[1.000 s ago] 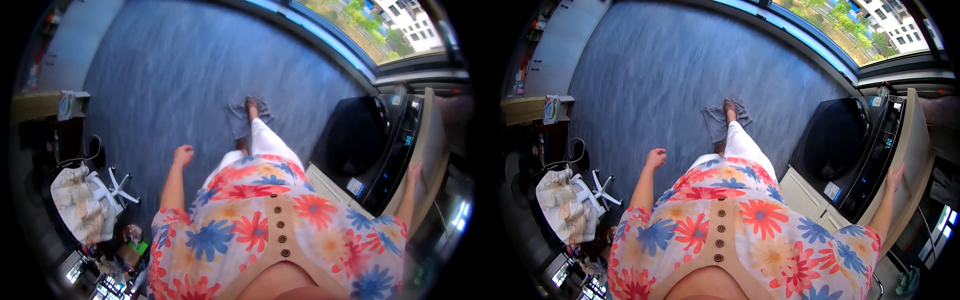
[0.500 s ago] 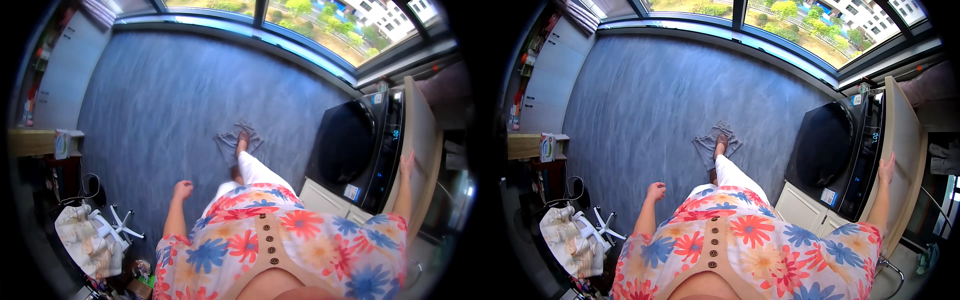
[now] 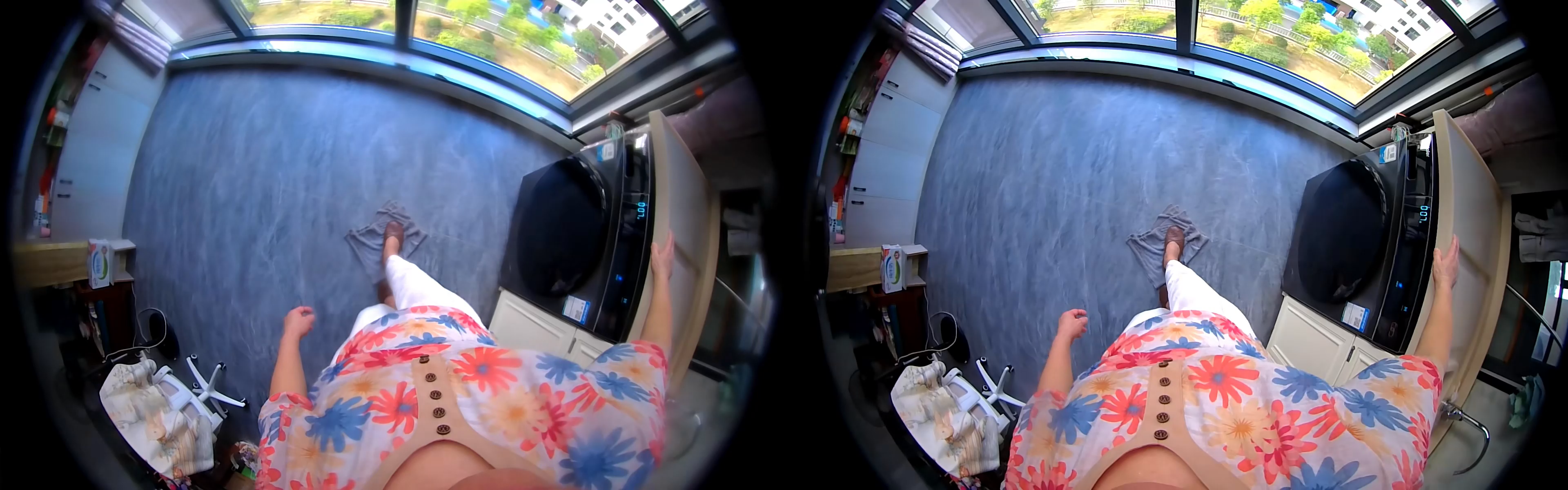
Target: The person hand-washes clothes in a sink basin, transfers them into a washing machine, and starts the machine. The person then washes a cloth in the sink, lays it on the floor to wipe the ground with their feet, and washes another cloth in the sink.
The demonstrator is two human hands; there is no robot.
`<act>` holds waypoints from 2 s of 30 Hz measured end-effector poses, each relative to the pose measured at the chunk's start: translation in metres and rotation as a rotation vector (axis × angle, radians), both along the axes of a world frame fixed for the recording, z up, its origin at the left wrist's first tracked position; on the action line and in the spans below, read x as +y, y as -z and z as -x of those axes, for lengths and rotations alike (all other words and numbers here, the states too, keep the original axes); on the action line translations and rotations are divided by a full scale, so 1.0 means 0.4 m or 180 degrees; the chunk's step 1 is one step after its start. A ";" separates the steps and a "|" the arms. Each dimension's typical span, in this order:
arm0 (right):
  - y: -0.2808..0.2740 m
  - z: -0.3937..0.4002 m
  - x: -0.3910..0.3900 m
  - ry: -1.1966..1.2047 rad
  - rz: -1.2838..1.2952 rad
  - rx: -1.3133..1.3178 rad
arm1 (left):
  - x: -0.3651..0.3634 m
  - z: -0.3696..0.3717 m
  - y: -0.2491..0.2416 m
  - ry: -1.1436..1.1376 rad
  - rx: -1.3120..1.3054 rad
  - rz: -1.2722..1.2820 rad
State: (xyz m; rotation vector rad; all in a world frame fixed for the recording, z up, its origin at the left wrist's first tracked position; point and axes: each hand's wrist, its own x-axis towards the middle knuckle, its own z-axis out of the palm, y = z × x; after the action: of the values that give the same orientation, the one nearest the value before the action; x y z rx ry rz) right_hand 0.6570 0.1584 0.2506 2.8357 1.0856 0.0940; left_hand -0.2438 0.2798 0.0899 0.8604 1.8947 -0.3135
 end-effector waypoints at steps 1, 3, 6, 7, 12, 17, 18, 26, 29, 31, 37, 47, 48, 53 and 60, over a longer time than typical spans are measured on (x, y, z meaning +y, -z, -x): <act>0.002 -0.002 -0.002 -0.0024 0.0010 -0.0009 | -0.003 0.000 0.006 0.0003 0.0011 0.0032; 0.008 -0.005 -0.012 -0.0071 -0.0022 -0.0003 | -0.007 0.002 0.019 0.0024 0.0054 0.0101; 0.001 0.007 -0.006 -0.0107 -0.0047 0.0044 | 0.023 -0.007 0.022 0.0038 0.0098 0.0147; -0.001 0.012 -0.004 -0.0115 -0.0054 0.0069 | 0.034 -0.008 0.027 0.0021 0.0094 0.0141; -0.055 0.044 0.006 -0.0169 -0.0143 -0.0013 | 0.139 -0.006 0.011 0.0018 0.0070 0.0087; -0.095 0.106 0.042 0.0016 -0.0018 -0.0020 | 0.282 0.001 0.022 0.0054 0.0075 0.0014; -0.094 0.113 0.052 0.0070 0.0043 -0.0049 | 0.317 -0.005 0.035 0.0079 0.0076 0.0065; -0.194 0.222 0.220 0.1180 0.1336 -0.0427 | 0.724 -0.092 0.073 0.0287 0.0069 0.0631; -0.195 0.225 0.300 0.1681 0.1736 -0.0341 | 0.940 -0.157 0.130 0.0269 -0.0174 0.0391; -0.227 0.218 0.372 0.2162 0.1973 -0.0146 | 1.062 -0.190 0.140 0.0247 -0.0342 0.0277; -0.236 0.263 0.550 0.3031 0.1978 0.0043 | 1.358 -0.273 0.090 0.0705 -0.0355 0.0219; -0.014 0.898 0.639 0.2797 0.0908 0.1161 | 1.839 -0.240 0.138 0.1884 -0.0485 -0.0023; 0.012 0.977 0.633 0.3180 0.0730 0.1233 | 1.890 -0.233 0.142 0.1850 -0.0547 -0.0109; 0.094 1.315 0.530 0.3582 0.0697 0.2215 | 2.020 -0.226 0.142 0.2145 -0.0521 -0.0156; -0.004 1.489 0.596 0.4675 0.0677 0.2888 | 1.961 -0.191 0.305 0.2751 -0.0835 0.0028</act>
State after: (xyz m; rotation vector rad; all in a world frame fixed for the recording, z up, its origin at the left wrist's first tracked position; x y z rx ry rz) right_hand 0.0613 0.3969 0.2524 2.6389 -1.0936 -1.3158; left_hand -0.1676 1.0642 -0.0323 1.6020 1.1936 -0.6836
